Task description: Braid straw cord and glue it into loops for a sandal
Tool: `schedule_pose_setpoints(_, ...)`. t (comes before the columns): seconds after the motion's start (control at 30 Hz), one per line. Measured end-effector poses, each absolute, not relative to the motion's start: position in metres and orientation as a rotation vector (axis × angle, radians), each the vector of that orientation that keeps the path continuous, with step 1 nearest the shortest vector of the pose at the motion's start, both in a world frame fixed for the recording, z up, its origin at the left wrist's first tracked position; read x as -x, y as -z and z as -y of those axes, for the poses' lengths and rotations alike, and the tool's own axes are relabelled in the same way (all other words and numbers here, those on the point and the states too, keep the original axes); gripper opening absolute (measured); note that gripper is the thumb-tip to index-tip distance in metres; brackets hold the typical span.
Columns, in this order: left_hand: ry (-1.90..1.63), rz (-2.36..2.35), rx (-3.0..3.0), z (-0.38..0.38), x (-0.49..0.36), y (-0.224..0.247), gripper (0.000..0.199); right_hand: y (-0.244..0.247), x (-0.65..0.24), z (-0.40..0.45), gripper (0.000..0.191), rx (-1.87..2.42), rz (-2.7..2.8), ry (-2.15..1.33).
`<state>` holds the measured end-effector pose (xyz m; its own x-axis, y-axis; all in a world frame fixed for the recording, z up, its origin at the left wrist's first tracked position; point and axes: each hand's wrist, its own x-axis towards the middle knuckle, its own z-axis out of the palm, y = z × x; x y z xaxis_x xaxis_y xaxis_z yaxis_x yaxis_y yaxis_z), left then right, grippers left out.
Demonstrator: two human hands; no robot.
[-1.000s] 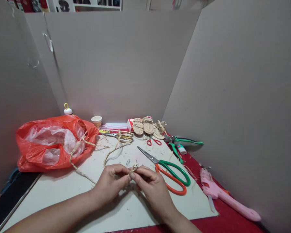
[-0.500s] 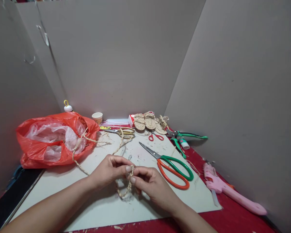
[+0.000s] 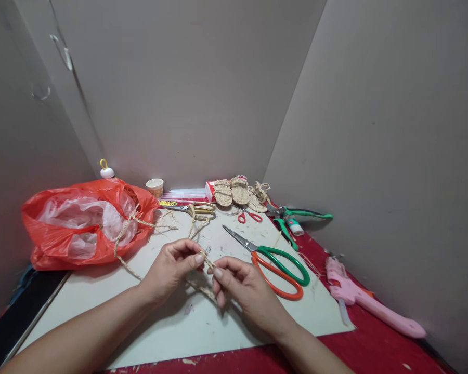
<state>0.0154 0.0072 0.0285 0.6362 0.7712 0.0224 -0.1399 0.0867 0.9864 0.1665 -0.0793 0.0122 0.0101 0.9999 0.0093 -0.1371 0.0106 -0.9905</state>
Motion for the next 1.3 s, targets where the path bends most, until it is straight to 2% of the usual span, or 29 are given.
schedule_pose_setpoints(0.87,-0.713,-0.606,-0.990,-0.013,-0.020,-0.013,0.017,-0.010,-0.168,0.076,0.035,1.252,1.091,-1.200)
schedule_pose_setpoints(1.3,-0.781,-0.718,-0.974,-0.043,-0.022,0.013,0.017,0.004,-0.181,0.070,0.022,1.544,1.476,-0.427)
